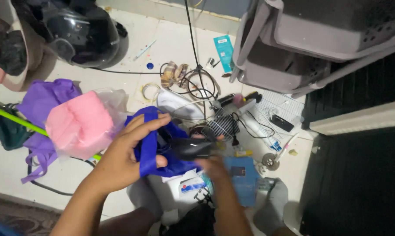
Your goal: The person sits on the floor and organizes various items into a blue bag and a plastic drawer unit. They place a metal rack, a blue box, a white appliance, and other small objects into the bag or drawers.
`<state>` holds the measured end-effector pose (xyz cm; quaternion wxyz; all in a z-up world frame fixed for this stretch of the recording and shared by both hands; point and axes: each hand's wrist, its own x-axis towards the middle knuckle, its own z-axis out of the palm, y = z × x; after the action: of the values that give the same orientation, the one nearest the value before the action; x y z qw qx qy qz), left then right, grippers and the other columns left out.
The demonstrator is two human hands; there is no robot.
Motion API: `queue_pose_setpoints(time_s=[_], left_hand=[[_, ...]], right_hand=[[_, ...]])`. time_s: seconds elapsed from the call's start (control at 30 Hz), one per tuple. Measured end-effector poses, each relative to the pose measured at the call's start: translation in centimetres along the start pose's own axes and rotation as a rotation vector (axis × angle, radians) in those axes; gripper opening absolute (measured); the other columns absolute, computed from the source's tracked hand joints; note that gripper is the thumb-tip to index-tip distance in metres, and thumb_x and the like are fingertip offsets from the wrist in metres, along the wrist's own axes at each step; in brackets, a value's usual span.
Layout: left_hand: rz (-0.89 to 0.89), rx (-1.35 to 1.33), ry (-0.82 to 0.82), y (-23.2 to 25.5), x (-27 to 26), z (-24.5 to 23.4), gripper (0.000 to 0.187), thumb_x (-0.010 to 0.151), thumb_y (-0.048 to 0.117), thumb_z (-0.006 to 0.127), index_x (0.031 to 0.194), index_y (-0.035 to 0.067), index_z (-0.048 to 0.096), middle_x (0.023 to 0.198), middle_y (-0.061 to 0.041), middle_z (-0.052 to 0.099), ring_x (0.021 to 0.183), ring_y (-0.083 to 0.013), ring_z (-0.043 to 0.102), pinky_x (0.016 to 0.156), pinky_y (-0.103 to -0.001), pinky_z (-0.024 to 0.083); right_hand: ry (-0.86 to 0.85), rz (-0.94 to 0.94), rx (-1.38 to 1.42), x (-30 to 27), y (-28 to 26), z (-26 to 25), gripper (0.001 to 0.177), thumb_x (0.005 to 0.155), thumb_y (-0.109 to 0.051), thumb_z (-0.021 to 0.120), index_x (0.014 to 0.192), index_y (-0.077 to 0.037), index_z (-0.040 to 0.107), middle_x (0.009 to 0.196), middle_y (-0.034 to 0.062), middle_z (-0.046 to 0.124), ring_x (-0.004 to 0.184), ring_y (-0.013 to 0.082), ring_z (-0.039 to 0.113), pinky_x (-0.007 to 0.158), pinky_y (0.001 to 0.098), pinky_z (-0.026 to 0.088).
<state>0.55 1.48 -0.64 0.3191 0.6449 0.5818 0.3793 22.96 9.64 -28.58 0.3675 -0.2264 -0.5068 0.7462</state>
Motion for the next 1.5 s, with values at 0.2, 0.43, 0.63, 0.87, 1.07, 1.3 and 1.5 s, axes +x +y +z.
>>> queue_pose_setpoints(time_s=[0.2, 0.43, 0.63, 0.87, 1.07, 1.3, 1.5], left_hand=[[-0.035, 0.066, 0.005, 0.0, -1.3, 0.4, 0.073, 0.080, 0.045, 0.072, 0.144, 0.012, 0.057, 0.142, -0.013, 0.058, 0.141, -0.0275, 0.051, 0.119, -0.040, 0.033], [-0.092, 0.030, 0.133, -1.6, -2.2, -1.0, 0.073, 0.080, 0.040, 0.071, 0.145, 0.011, 0.056, 0.149, -0.015, 0.054, 0.144, -0.0265, 0.048, 0.123, -0.040, 0.029], [-0.064, 0.087, 0.195, -1.6, -1.9, -0.7, 0.075, 0.080, 0.049, 0.067, 0.143, 0.010, 0.057, 0.149, -0.015, 0.056, 0.142, -0.0285, 0.053, 0.121, -0.042, 0.032], [-0.091, 0.101, 0.273, -2.8, -1.2, -1.1, 0.078, 0.077, 0.051, 0.066, 0.141, 0.006, 0.056, 0.152, -0.014, 0.057, 0.146, -0.0283, 0.051, 0.122, -0.043, 0.034], [-0.180, 0.134, 0.275, -3.2, -0.8, -1.7, 0.085, 0.075, 0.056, 0.063, 0.143, 0.007, 0.056, 0.153, -0.012, 0.057, 0.147, -0.0235, 0.050, 0.121, -0.038, 0.034], [-0.098, 0.059, 0.307, -2.7, -0.8, -2.0, 0.077, 0.080, 0.049, 0.065, 0.142, 0.005, 0.055, 0.154, -0.015, 0.054, 0.148, -0.0280, 0.049, 0.123, -0.042, 0.033], [-0.036, 0.033, 0.228, -2.2, -2.4, -1.9, 0.077, 0.082, 0.053, 0.063, 0.144, 0.008, 0.054, 0.154, -0.016, 0.053, 0.147, -0.0270, 0.049, 0.122, -0.041, 0.033]], right_hand=[[-0.154, -0.252, -1.203, 3.5, 1.2, 13.0, 0.039, 0.087, -0.032, 0.053, 0.120, -0.013, 0.064, 0.124, 0.0111, 0.068, 0.112, 0.0381, 0.061, 0.090, 0.0551, 0.042], [0.125, -0.121, -0.600, 0.9, 4.1, -1.4, 0.028, 0.093, 0.001, 0.068, 0.120, -0.006, 0.071, 0.106, 0.0097, 0.078, 0.094, 0.0203, 0.077, 0.082, 0.0294, 0.066], [0.461, 0.282, -0.955, 7.0, 6.4, -12.5, 0.031, 0.096, -0.026, 0.053, 0.113, -0.014, 0.075, 0.104, 0.0051, 0.077, 0.068, 0.0183, 0.080, 0.062, 0.0329, 0.056], [0.132, -0.413, -1.622, 15.0, 9.7, -11.8, 0.035, 0.089, -0.019, 0.055, 0.121, -0.017, 0.070, 0.127, 0.0146, 0.063, 0.118, 0.0383, 0.056, 0.098, 0.0511, 0.044], [0.388, 0.097, -1.423, 17.2, 8.8, -9.6, 0.039, 0.094, -0.023, 0.064, 0.130, -0.008, 0.059, 0.140, 0.0173, 0.051, 0.133, 0.0444, 0.044, 0.105, 0.0529, 0.043], [0.782, -0.354, -0.977, 11.3, -0.4, 0.8, 0.025, 0.098, 0.008, 0.052, 0.083, 0.002, 0.071, 0.100, 0.0195, 0.074, 0.087, 0.0269, 0.077, 0.065, 0.0233, 0.068], [0.278, -0.797, -0.514, 5.7, -9.0, 17.6, 0.024, 0.103, -0.017, 0.057, 0.092, -0.003, 0.073, 0.100, 0.0136, 0.065, 0.094, 0.0317, 0.064, 0.086, 0.0435, 0.055]])
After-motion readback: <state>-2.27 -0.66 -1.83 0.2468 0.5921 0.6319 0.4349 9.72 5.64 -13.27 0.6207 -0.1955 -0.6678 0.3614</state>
